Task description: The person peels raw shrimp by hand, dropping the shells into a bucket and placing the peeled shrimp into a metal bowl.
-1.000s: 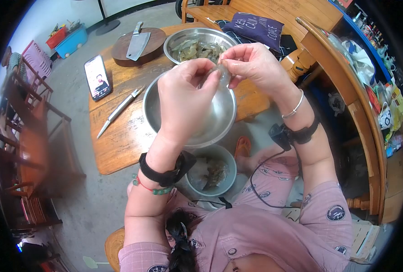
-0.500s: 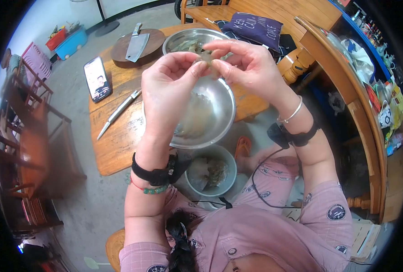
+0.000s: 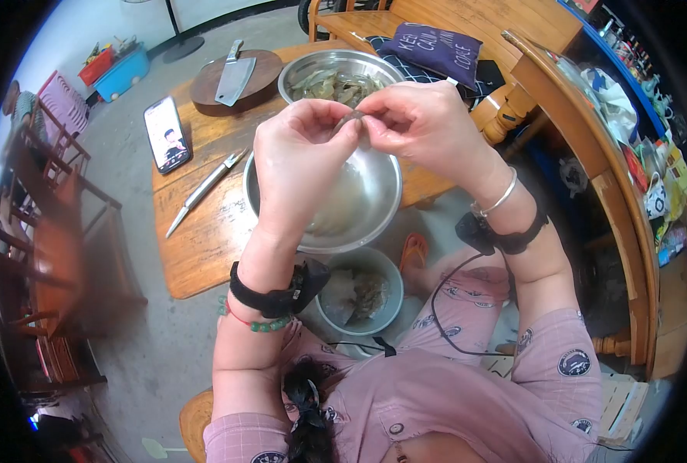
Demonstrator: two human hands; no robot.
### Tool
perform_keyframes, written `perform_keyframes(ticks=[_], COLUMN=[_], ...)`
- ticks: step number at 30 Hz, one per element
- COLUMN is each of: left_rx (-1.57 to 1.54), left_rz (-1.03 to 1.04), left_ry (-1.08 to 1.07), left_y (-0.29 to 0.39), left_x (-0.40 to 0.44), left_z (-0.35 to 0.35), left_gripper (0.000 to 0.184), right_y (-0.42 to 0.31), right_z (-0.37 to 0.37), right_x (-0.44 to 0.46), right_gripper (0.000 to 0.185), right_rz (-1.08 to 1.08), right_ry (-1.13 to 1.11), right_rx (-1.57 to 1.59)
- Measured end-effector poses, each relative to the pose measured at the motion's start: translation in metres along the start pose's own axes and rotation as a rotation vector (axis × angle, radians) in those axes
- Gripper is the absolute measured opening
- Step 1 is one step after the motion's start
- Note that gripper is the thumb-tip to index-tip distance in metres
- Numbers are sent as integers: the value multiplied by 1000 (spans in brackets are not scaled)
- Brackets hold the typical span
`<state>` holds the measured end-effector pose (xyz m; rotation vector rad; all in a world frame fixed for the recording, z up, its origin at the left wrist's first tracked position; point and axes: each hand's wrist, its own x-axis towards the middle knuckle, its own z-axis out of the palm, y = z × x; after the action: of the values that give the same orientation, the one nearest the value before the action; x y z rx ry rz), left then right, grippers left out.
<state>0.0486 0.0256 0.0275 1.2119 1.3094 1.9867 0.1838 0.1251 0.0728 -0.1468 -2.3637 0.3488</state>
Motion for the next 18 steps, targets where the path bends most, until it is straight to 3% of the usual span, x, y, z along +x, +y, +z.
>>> perform_keyframes(ticks=[12,14,18], left_rx=[-42,-51,-24], left_rz=[-22,-29,-84], left_ry=[10,10,-110], left_y=[4,4,4], left_x=[-3,-3,-2], left_z=[3,2,-3], left_gripper=[14,15,16], right_y=[-2,0,3], right_z=[-3,-3,-13], right_x=[-1,-3,-3], right_gripper=[11,11,14], right_rz=[93,326,468], right_ry=[-12,-53,-131], right_rx=[44,371,636])
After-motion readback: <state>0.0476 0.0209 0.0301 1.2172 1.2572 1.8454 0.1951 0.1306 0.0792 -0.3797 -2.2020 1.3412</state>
